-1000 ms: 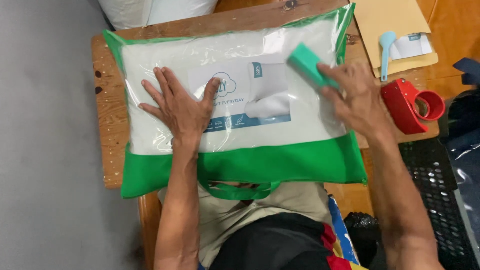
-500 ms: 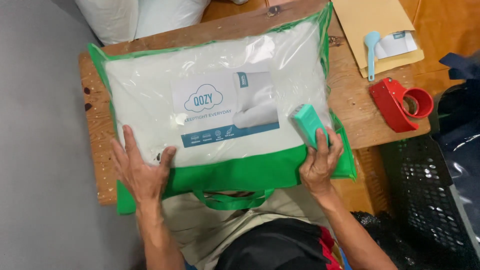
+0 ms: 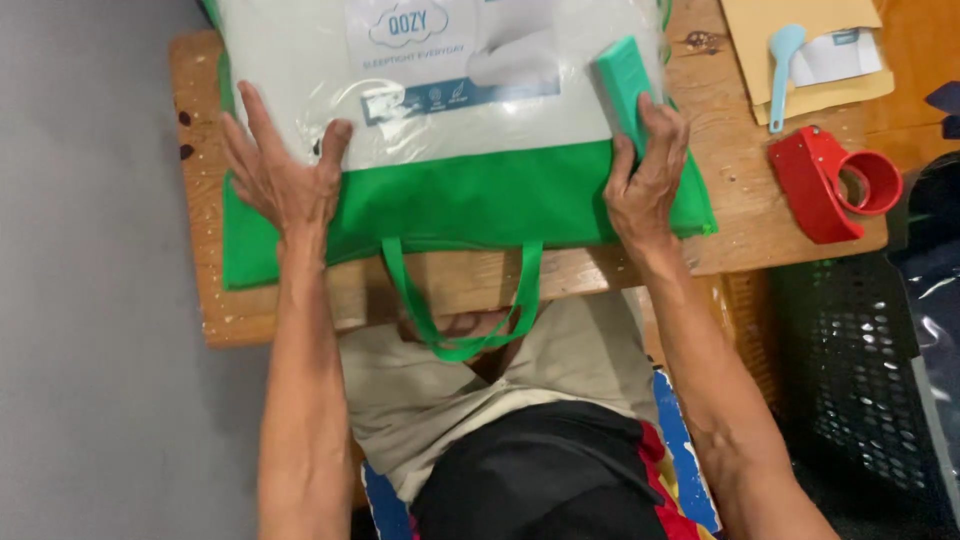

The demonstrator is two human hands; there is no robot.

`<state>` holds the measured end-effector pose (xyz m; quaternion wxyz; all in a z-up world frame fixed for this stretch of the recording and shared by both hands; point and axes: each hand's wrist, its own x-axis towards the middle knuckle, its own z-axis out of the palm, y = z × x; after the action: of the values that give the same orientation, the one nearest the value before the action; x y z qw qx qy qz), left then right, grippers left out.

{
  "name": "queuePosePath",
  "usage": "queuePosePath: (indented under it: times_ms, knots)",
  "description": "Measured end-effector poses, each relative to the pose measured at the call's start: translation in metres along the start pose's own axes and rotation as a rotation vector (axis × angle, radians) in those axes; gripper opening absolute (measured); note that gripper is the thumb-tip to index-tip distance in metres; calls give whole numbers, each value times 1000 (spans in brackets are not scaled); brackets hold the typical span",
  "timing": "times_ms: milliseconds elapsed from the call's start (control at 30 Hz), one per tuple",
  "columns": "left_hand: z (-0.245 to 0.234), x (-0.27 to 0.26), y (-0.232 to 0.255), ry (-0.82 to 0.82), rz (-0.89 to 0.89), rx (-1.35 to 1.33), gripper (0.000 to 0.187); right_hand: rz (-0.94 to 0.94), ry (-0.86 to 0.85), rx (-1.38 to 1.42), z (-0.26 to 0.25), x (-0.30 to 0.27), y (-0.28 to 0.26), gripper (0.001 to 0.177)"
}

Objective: Packaging a pillow into a green bag and sealing it with a small component

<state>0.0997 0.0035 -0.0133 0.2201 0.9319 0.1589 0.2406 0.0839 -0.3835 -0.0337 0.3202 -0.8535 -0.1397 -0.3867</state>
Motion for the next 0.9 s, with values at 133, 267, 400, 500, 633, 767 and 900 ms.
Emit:
queuePosePath:
  times_ms: [133,267,400,500,633,767,900]
  knots:
    - [2,-22,-19,-2,45,-148,110,-23,5,61,-1,1,7,30]
    - [-2,-36,-22,-11,141,26,105,16,-26,33,-7,-3,4,32]
    - [11,-23,-16,-20,71,134,106,-8,-13,42,5,2,15,31]
    - [17,-10,-13,-68,66,120,105,11,-34,51,2,24,14,33]
    - [-11,-35,-1,-142,-20,-6,109,-32,-19,10,-7,27,2,28]
    - [-19,-104,8,359,204,-202,69,8,-17,57,-13,9,-2,31]
    - [17,-167,-1,120,-50,-482,38,300,56,281,-35,-13,26,36]
